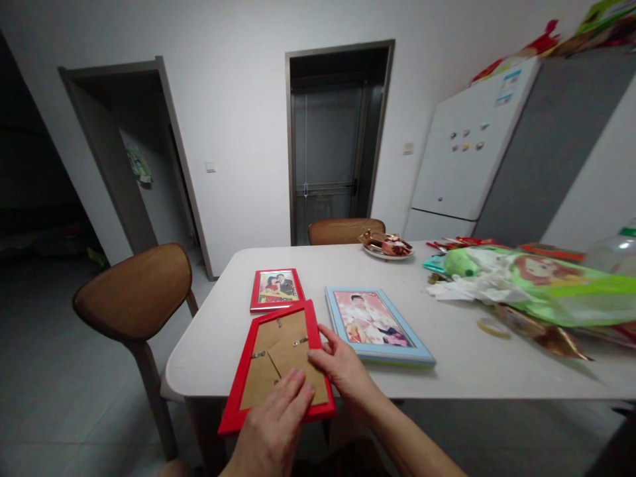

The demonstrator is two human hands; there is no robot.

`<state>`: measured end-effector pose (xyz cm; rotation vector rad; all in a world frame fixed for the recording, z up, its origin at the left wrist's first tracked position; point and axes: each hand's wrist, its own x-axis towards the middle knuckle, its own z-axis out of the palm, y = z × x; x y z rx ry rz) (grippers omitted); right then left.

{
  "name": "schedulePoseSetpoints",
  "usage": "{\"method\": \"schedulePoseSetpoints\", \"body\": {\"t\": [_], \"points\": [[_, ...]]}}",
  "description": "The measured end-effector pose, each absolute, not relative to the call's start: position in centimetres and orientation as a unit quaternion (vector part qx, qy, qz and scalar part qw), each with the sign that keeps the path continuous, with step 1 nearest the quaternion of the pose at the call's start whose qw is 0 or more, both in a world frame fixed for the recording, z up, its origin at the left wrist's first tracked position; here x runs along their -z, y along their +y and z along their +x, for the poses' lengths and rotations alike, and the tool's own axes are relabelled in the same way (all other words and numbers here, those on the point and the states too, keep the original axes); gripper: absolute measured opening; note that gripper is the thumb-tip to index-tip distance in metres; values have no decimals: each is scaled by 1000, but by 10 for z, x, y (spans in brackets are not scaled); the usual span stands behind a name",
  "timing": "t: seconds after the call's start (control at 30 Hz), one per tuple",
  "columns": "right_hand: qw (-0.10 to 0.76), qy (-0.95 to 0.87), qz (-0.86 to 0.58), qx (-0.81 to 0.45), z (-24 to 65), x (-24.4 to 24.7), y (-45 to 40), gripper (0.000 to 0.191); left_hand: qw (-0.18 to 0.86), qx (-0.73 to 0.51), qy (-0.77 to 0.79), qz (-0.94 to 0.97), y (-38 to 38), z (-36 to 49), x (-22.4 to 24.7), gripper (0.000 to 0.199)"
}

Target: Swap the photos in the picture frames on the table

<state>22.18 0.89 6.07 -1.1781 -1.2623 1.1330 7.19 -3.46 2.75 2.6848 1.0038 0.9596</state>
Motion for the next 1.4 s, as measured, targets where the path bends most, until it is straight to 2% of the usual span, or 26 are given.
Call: {"method": "schedulePoseSetpoints", "body": {"t": [0.13,0.37,0.57,0.7,0.87,1.17,1.27,1.4], "points": [[439,-580,-527,-440,226,-35,21,58,27,-236,345,908,-32,78,-10,44],[329,-690,-607,-218,230,-18,32,42,63,-218,367,902,-30,82,2,39],[232,-728,-635,-115,230,-15,36,37,133,-171,415,884,-28,65,-15,46],[213,-770,-597,-78,228,-20,38,29,135,-166,494,843,-25,30,-21,54],[161,-800,-574,-71,220,-27,48,21,145,-179,502,834,-24,13,-19,35],[155,-783,-602,-10,214,-31,49,24,144,-180,502,834,-23,14,-17,39],[189,-841,-505,-45,211,-35,34,25,144,-178,500,835,-21,14,-16,38],[173,-903,-361,-156,200,-35,20,25,151,-172,515,826,-17,17,-18,36]]}}
